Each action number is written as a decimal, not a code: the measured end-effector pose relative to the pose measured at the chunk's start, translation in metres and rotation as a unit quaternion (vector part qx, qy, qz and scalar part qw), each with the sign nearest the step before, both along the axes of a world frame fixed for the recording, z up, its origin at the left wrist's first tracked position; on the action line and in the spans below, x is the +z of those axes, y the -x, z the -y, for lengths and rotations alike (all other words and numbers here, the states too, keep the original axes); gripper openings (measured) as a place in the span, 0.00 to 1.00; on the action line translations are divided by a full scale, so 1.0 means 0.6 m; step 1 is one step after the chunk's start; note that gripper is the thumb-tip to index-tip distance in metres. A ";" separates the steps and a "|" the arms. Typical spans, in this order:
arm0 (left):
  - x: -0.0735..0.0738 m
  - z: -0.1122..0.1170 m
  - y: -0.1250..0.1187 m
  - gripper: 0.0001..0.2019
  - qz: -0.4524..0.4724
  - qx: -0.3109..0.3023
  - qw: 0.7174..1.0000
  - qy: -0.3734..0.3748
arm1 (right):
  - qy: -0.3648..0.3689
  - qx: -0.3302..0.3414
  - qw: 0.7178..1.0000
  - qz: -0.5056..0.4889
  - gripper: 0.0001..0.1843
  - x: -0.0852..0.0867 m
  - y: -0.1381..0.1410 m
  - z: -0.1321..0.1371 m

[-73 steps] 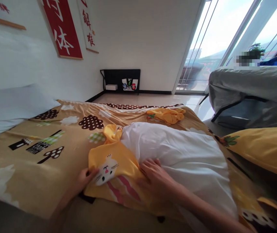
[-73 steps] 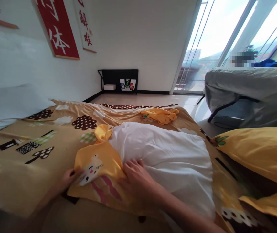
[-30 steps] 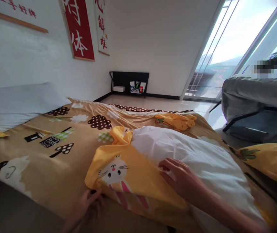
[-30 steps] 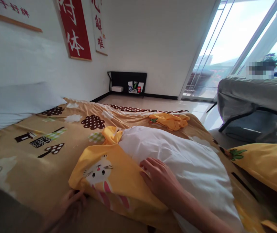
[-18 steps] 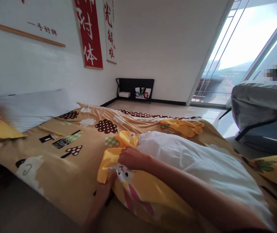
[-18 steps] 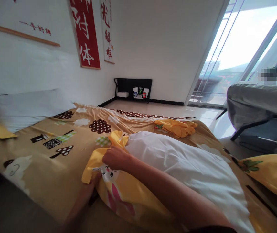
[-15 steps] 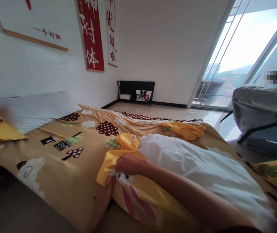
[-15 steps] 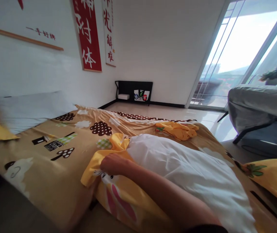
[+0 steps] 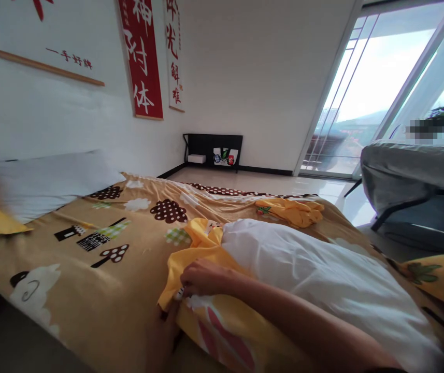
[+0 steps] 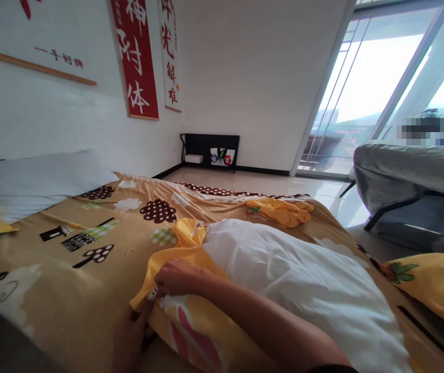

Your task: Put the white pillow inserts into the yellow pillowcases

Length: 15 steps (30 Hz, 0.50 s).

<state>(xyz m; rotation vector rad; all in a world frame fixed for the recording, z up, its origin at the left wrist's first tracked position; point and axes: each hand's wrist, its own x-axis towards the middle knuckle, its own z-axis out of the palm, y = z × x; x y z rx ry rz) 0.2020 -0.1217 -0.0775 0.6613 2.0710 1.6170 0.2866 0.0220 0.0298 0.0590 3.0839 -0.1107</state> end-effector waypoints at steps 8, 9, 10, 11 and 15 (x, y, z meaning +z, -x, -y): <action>-0.018 0.023 0.005 0.26 -0.077 -0.026 0.997 0.003 | -0.037 0.023 0.999 -0.025 0.06 -0.010 -0.002 -0.002; -0.021 0.025 0.001 0.26 -0.082 -0.031 0.996 -0.009 | -0.052 0.024 0.998 -0.023 0.06 -0.011 -0.001 -0.001; -0.025 0.027 -0.003 0.25 -0.080 -0.036 0.996 -0.023 | -0.066 0.024 0.997 -0.026 0.05 -0.012 0.000 0.002; -0.030 0.029 -0.005 0.25 -0.072 -0.042 0.996 -0.031 | -0.077 0.027 0.996 -0.034 0.05 -0.014 0.001 0.005; -0.060 0.035 0.009 0.23 -0.012 -0.096 0.995 0.015 | -0.117 0.081 0.983 -0.114 0.06 -0.036 0.004 0.024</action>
